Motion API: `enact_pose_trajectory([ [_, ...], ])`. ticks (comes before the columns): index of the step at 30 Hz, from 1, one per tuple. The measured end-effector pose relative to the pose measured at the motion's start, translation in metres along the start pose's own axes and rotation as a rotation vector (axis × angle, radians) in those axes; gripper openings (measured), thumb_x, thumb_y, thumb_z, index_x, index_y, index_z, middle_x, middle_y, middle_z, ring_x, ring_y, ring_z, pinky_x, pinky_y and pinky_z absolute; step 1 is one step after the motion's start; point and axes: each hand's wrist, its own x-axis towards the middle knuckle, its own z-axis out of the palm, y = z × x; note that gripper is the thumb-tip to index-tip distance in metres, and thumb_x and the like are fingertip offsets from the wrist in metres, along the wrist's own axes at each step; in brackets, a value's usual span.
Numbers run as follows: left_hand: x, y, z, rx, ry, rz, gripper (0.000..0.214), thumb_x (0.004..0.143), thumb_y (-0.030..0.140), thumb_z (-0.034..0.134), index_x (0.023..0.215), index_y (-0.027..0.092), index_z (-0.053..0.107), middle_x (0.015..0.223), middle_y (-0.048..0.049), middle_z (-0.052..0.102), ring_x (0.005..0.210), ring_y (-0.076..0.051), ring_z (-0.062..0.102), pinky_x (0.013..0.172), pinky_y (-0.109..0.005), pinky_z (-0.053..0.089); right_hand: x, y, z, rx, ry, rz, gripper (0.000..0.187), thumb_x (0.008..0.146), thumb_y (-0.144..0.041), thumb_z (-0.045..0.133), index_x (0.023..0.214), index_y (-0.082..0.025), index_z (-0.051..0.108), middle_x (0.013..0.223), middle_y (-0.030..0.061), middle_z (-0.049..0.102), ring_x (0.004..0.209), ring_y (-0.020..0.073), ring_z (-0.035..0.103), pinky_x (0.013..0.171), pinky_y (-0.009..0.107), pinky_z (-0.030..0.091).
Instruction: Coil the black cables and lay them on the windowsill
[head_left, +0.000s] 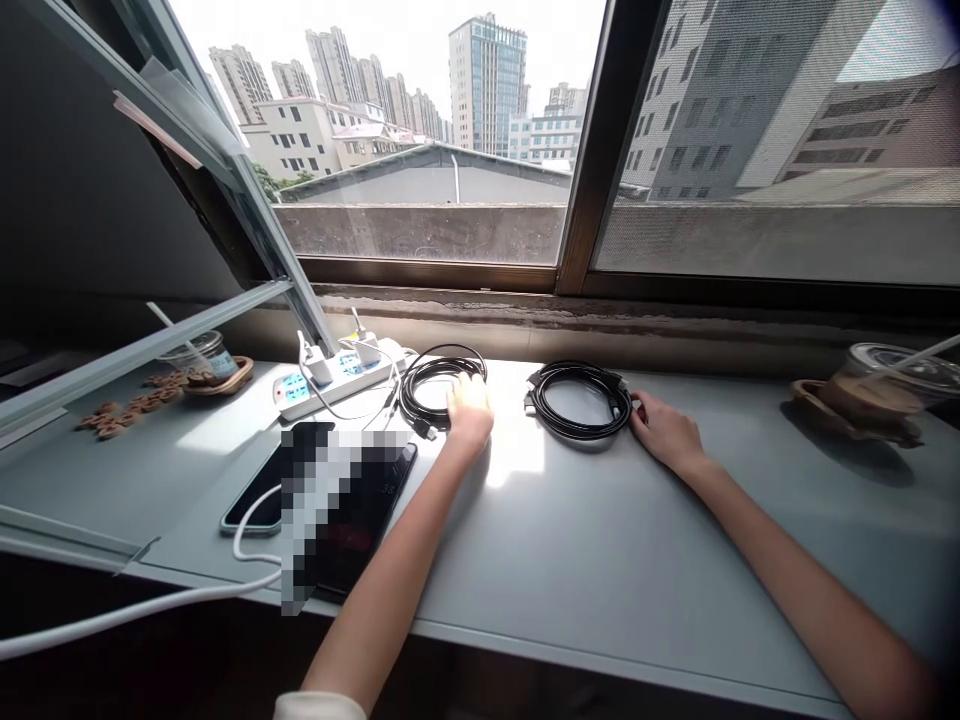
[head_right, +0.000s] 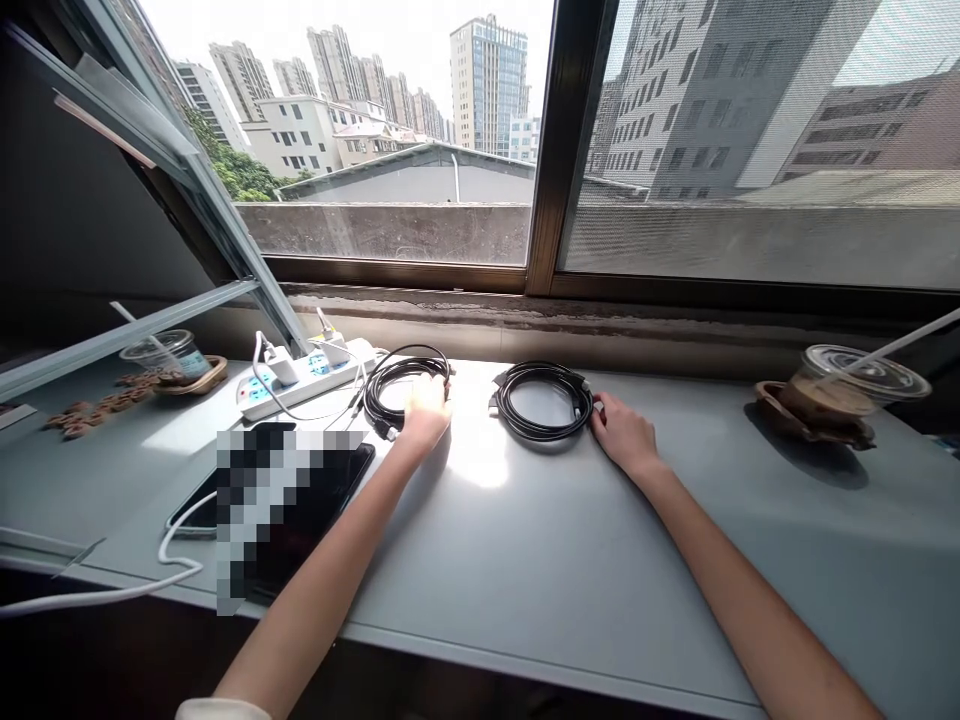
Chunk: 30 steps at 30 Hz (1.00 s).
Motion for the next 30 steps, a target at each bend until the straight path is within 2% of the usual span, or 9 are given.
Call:
enact_pose_trajectory([
  [5, 0.008, -0.001, -0.009, -0.011, -0.042, -0.109, 0.029, 0.076, 0.007, 0.046, 0.102, 0.016, 0.054, 0.099, -0.0142, 0.059, 0.098, -0.027, 0.056, 0.087, -0.039, 0.043, 0.000, 0.000, 0.000, -0.002, -0.001, 0.003, 0.028, 0.088, -0.030, 0.038, 0.106, -0.022, 0.057, 0.089, 0.0043, 0.067, 0.075, 0.0195, 0.059, 0.054, 0.026, 0.028],
  [9, 0.013, 0.002, -0.017, -0.045, -0.096, -0.173, 0.038, 0.072, 0.009, 0.053, 0.110, 0.015, 0.051, 0.089, -0.0102, 0.063, 0.085, -0.025, 0.061, 0.076, -0.035, 0.047, 0.000, 0.000, 0.000, -0.004, 0.005, -0.001, 0.029, 0.088, -0.030, 0.038, 0.107, -0.021, 0.057, 0.089, 0.0048, 0.067, 0.075, 0.0193, 0.059, 0.054, 0.026, 0.028],
  [12, 0.014, 0.006, -0.022, -0.058, -0.082, -0.187, 0.035, 0.078, 0.013, 0.052, 0.113, 0.016, 0.050, 0.098, -0.0117, 0.064, 0.092, -0.025, 0.061, 0.079, -0.034, 0.047, 0.000, 0.001, 0.000, -0.005, 0.004, 0.000, 0.030, 0.088, -0.031, 0.037, 0.108, -0.022, 0.057, 0.090, 0.0044, 0.067, 0.075, 0.0195, 0.059, 0.053, 0.027, 0.028],
  [15, 0.012, 0.010, -0.025, -0.059, -0.052, -0.199, 0.022, 0.087, 0.022, 0.046, 0.106, 0.015, 0.054, 0.107, -0.0150, 0.061, 0.098, -0.027, 0.060, 0.083, -0.036, 0.045, 0.000, 0.001, 0.000, -0.004, 0.003, -0.001, 0.030, 0.088, -0.031, 0.037, 0.108, -0.022, 0.057, 0.090, 0.0044, 0.067, 0.075, 0.0195, 0.059, 0.053, 0.027, 0.028],
  [19, 0.011, 0.012, -0.027, -0.073, -0.039, -0.203, 0.021, 0.093, 0.027, 0.040, 0.097, 0.016, 0.058, 0.099, -0.0149, 0.064, 0.093, -0.028, 0.061, 0.078, -0.036, 0.046, 0.000, 0.000, 0.000, -0.004, 0.008, -0.003, 0.030, 0.087, -0.031, 0.037, 0.108, -0.021, 0.057, 0.090, 0.0057, 0.067, 0.075, 0.0198, 0.059, 0.054, 0.027, 0.029],
  [26, 0.016, 0.020, -0.032, -0.151, 0.121, -0.219, 0.031, 0.099, 0.034, 0.029, 0.108, 0.013, 0.050, 0.087, -0.0119, 0.066, 0.080, -0.023, 0.065, 0.065, -0.027, 0.043, 0.000, 0.000, -0.001, -0.007, -0.009, 0.005, 0.029, 0.088, -0.031, 0.038, 0.109, -0.022, 0.056, 0.090, 0.0042, 0.067, 0.077, 0.0198, 0.059, 0.054, 0.026, 0.029],
  [30, 0.012, 0.030, -0.036, -0.239, 0.250, -0.116, 0.035, 0.100, 0.036, 0.024, 0.113, 0.012, 0.047, 0.073, -0.0059, 0.065, 0.064, -0.017, 0.063, 0.057, -0.023, 0.040, 0.000, 0.000, -0.001, -0.006, -0.012, 0.005, 0.029, 0.089, -0.031, 0.038, 0.108, -0.022, 0.057, 0.090, 0.0042, 0.067, 0.076, 0.0198, 0.059, 0.054, 0.027, 0.029],
])
